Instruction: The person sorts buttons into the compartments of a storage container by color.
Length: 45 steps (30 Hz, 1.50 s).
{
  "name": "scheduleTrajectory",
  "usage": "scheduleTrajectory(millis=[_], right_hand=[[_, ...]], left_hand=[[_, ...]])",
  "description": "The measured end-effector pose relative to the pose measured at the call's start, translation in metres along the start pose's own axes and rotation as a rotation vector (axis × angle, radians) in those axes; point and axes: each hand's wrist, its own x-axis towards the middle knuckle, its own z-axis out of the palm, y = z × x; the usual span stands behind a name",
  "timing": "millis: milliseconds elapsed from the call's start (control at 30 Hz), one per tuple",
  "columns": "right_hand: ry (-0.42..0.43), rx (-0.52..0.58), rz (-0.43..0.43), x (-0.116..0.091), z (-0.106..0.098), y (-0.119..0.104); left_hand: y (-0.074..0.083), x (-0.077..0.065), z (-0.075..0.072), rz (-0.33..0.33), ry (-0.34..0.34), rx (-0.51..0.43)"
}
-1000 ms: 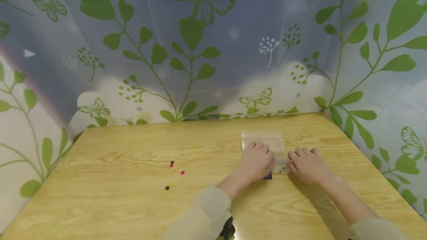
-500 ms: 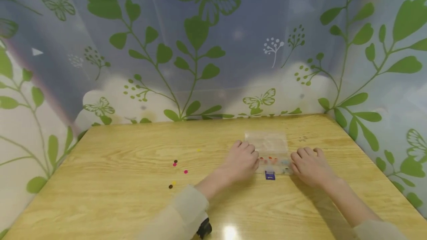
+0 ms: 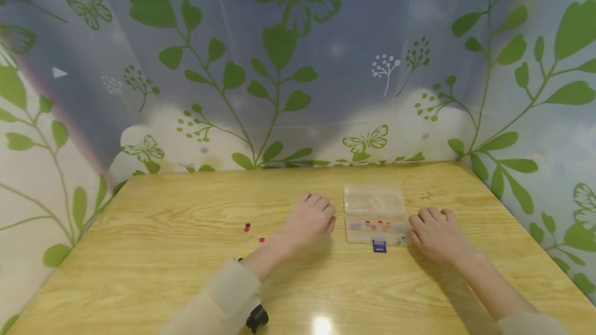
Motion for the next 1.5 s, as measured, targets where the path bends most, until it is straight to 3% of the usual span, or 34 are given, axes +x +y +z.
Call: scheduleTrajectory(millis=[200, 333, 567, 867, 1133, 1500], right_hand=[[0.000, 0.005, -0.005, 0.000, 0.001, 0.000], [0.000, 0.005, -0.012, 0.001, 0.001, 0.001], [0.001, 0.014, -0.026, 0.003, -0.001, 0.002], [-0.022, 0.046, -0.013, 0.000, -0.002, 0.002], [-0.026, 0.051, -0.018, 0.000, -0.002, 0.003], [-0.020, 0.058, -0.028, 0.000, 0.001, 0.006]], left_hand=[[-0.014, -0.018, -0.002, -0.022, 0.037, -0.018], [-0.025, -0.033, -0.006, -0.044, 0.023, -0.053], [-0.047, -0.056, -0.007, -0.106, 0.011, -0.035], [-0.066, -0.087, -0.003, -0.116, 0.122, -0.046], [-0.074, -0.107, -0.002, -0.100, 0.030, -0.033], [-0.079, -0.124, 0.008, -0.096, -0.100, -0.099]])
